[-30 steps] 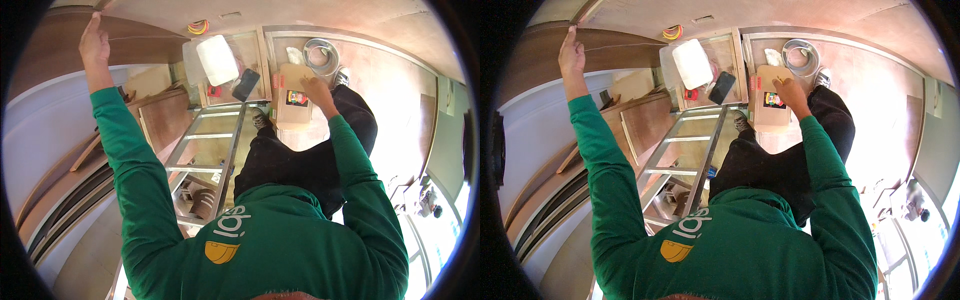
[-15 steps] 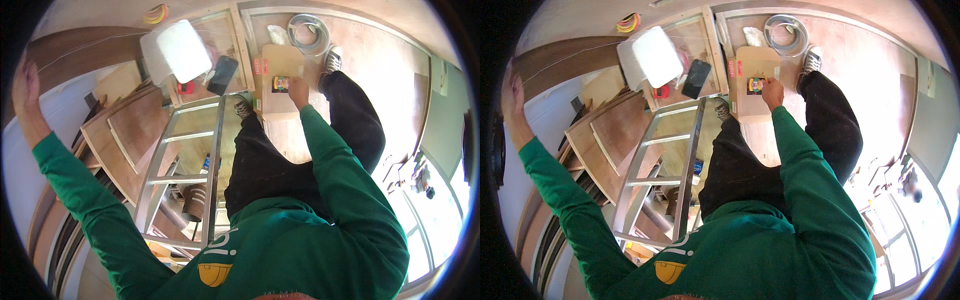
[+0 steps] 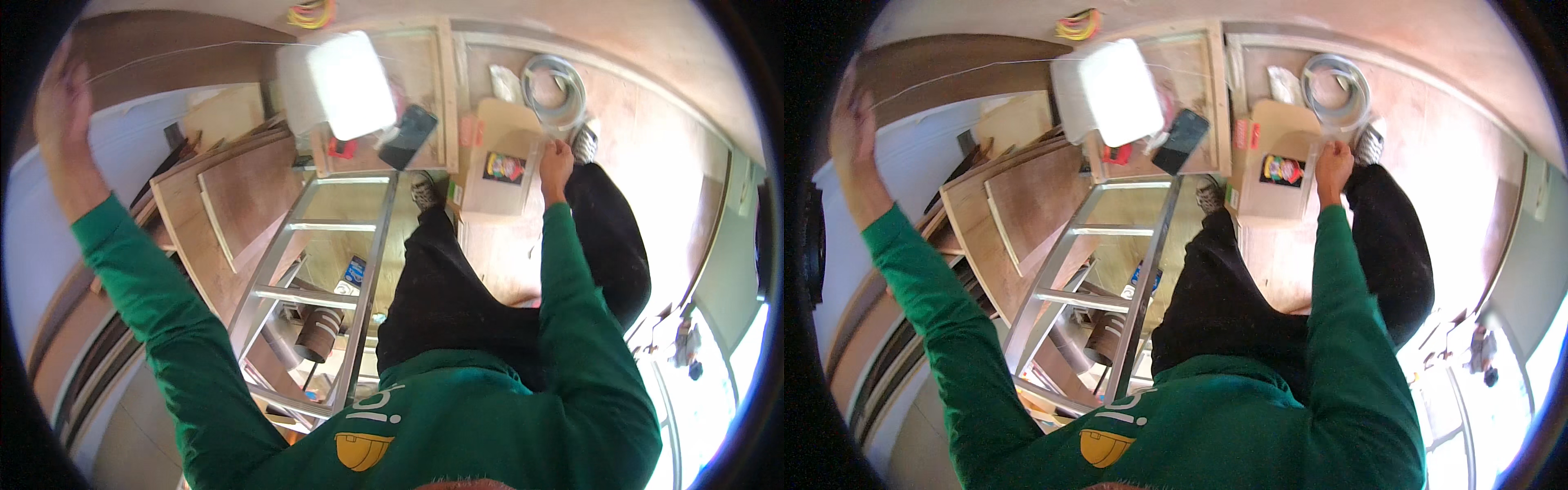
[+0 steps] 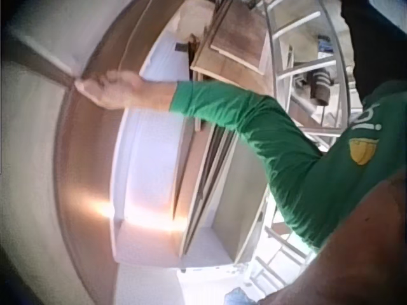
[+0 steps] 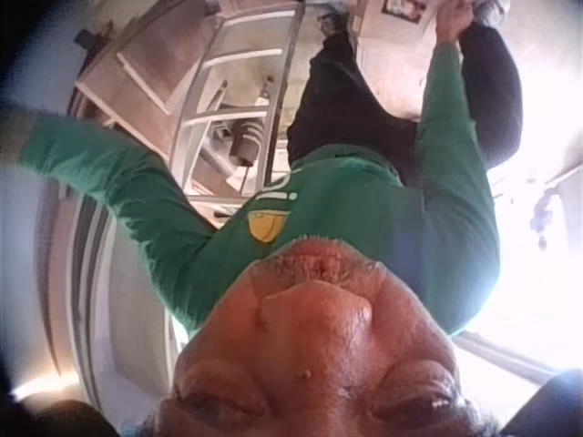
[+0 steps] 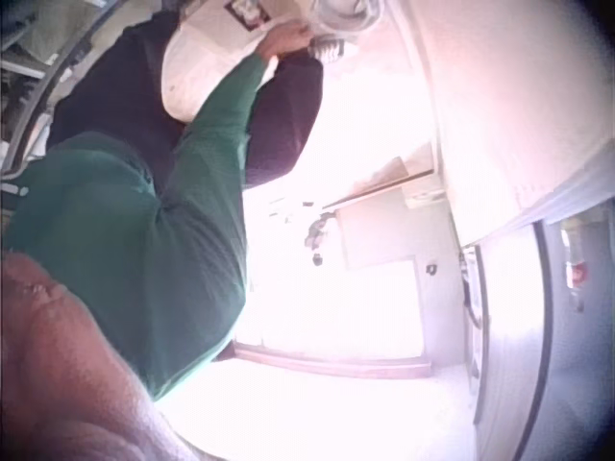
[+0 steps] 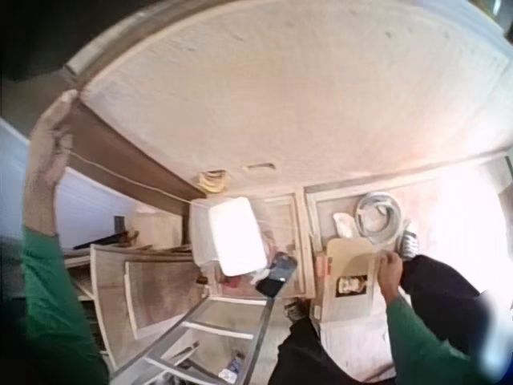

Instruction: The person installs a wooden cabinet door by measuring the frame, marking positions, and securing the door with screws. They use a tape measure, pencil, and power drill to align and fasten the door to the cabinet structure.

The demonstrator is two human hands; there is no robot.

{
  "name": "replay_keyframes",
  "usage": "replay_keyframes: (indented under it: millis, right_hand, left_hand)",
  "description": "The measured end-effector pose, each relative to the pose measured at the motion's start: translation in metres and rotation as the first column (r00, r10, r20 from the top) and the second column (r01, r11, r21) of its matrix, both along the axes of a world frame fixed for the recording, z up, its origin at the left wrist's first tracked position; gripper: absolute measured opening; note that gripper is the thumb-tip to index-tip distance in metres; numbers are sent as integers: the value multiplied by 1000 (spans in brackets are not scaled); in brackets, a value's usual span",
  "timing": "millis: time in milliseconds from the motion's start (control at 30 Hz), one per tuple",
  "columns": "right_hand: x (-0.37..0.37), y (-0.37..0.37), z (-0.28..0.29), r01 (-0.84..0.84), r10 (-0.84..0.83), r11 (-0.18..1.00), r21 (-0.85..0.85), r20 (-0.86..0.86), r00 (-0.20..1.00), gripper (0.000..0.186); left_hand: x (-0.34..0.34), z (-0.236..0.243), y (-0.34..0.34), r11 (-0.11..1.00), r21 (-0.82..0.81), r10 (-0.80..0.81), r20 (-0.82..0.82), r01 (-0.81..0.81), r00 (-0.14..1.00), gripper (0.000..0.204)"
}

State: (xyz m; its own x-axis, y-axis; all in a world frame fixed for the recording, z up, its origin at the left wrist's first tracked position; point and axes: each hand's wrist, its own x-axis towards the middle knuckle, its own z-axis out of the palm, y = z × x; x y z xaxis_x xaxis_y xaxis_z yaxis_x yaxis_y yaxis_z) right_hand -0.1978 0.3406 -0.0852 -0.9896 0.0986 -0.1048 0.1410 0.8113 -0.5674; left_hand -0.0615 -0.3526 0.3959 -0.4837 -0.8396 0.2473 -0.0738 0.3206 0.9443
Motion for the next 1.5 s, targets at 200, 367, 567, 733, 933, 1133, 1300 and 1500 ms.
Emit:
replay_keyframes:
  millis: [200,367,567,733,933,1133,1300,1500]
  right_hand:
    - [62,-193,168,-649,704,669,-363,29,710,19]
    - [169,-304,186,-987,983,-160,20,92,-158,32]
    - [198,-372,86,-706,972,-173,686,4,-233,40]
    - [203,-379,102,-842,968,-160,515,-83,-235,32]
    - [189,-355,195,-798,938,202,-568,346,-9,48]
    - [172,-318,331,521,955,234,-821,294,34,46]
    - [116,-369,466,58,951,176,-983,185,250,46]
    - [94,-412,529,-258,914,392,-883,341,221,85]
  left_hand:
    - [11,16,45,983,93,-170,101,161,980,52]
    - [9,12,51,989,83,-124,-13,125,992,37]
    - [-6,11,63,981,99,-166,1,165,986,19]
    - [31,24,85,991,129,-26,-2,26,1000,36]
    - [75,15,110,995,62,-75,-6,75,997,32]
    - [109,3,127,965,116,-244,61,236,968,29]
    - [116,24,152,900,204,-400,41,384,916,36]
    - [111,18,156,825,20,-562,-58,564,825,40]
